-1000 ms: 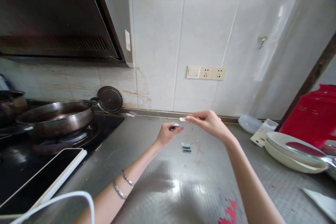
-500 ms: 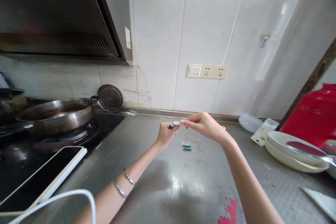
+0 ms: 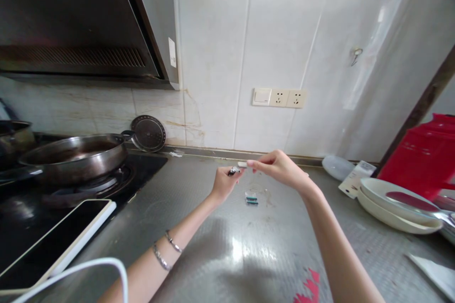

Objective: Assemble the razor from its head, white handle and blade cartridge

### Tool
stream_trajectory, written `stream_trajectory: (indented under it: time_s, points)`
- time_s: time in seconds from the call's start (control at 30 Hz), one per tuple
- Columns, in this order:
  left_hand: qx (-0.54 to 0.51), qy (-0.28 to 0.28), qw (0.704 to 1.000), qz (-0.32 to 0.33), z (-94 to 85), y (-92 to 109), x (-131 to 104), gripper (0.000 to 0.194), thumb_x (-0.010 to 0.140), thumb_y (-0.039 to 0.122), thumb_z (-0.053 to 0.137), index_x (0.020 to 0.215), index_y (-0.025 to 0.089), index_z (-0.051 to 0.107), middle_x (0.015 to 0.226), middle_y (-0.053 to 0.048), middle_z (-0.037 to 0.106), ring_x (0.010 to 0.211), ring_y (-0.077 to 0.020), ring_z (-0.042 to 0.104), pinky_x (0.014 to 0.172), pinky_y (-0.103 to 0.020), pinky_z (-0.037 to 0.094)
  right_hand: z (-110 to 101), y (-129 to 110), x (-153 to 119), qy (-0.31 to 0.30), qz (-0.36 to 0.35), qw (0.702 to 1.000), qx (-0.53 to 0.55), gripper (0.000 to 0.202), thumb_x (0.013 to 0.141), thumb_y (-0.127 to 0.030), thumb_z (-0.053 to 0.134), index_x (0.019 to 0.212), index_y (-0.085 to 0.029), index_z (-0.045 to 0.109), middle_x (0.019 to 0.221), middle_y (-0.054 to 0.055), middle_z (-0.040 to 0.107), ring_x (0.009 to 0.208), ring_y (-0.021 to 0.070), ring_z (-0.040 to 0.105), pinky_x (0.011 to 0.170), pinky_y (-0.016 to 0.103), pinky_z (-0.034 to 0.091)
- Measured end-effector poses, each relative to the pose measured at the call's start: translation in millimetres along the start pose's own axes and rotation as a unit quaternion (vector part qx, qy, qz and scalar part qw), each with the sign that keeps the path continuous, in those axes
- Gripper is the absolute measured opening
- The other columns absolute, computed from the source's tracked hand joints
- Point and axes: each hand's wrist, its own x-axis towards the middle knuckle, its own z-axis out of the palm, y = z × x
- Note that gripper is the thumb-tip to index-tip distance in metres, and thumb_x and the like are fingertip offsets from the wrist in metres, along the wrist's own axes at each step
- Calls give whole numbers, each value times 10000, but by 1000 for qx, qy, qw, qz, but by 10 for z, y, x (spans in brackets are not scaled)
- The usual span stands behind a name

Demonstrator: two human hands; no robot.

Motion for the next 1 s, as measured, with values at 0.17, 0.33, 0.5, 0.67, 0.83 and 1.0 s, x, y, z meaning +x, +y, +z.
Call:
stream_trajectory:
  time_s: [0.17, 0.33, 0.5, 0.67, 0.83, 1.0]
  points:
    - [6, 7, 1000, -14, 8, -54, 11, 429, 687, 433, 579, 407, 153, 415, 396, 55, 363, 408, -56, 307, 435, -204, 219, -10, -18, -16, -70, 3, 998, 0, 501, 717, -574, 509, 608, -109, 659, 458, -58, 239, 440, 60, 196, 408, 219, 145]
    - [10, -3, 1000, -10, 12, -75, 18, 429, 695, 411, 570, 400, 154, 395, 393, 56, 364, 404, -53, 307, 433, -203, 218, 57, -76, -23, -4, -1, 1000, -23, 514, 721, -583, 491, 575, -113, 636, 470, -54, 231, 449, 60, 182, 406, 219, 132]
    - [13, 6, 1000, -8, -4, -84, 33, 406, 694, 397, 569, 410, 150, 416, 399, 54, 375, 406, -53, 314, 432, -200, 221, 120, -121, -31, -9, -4, 998, -58, 522, 717, -594, 488, 509, -124, 581, 466, -49, 236, 470, 66, 164, 406, 221, 126]
    - [21, 2, 1000, -11, 0, -111, 50, 419, 704, 413, 557, 410, 151, 415, 391, 54, 358, 400, -52, 308, 426, -202, 220, 127, -116, -35, 4, 9, 997, -83, 497, 725, -591, 484, 504, -149, 532, 482, -52, 220, 477, 73, 155, 406, 226, 126]
    - [12, 48, 999, -9, -38, -165, 120, 469, 721, 461, 545, 401, 156, 387, 384, 51, 349, 391, -52, 328, 427, -200, 244, 44, -68, -39, 17, 4, 997, -71, 495, 760, -566, 445, 476, -164, 396, 516, -49, 188, 492, 73, 157, 422, 228, 122]
    - [-48, 114, 991, -45, -176, -196, 259, 474, 702, 495, 562, 424, 167, 362, 379, 62, 326, 353, -40, 291, 384, -189, 234, -62, 92, 26, 117, 14, 991, -59, 382, 796, -470, 430, 570, -161, 436, 531, -45, 253, 491, 73, 237, 435, 211, 175]
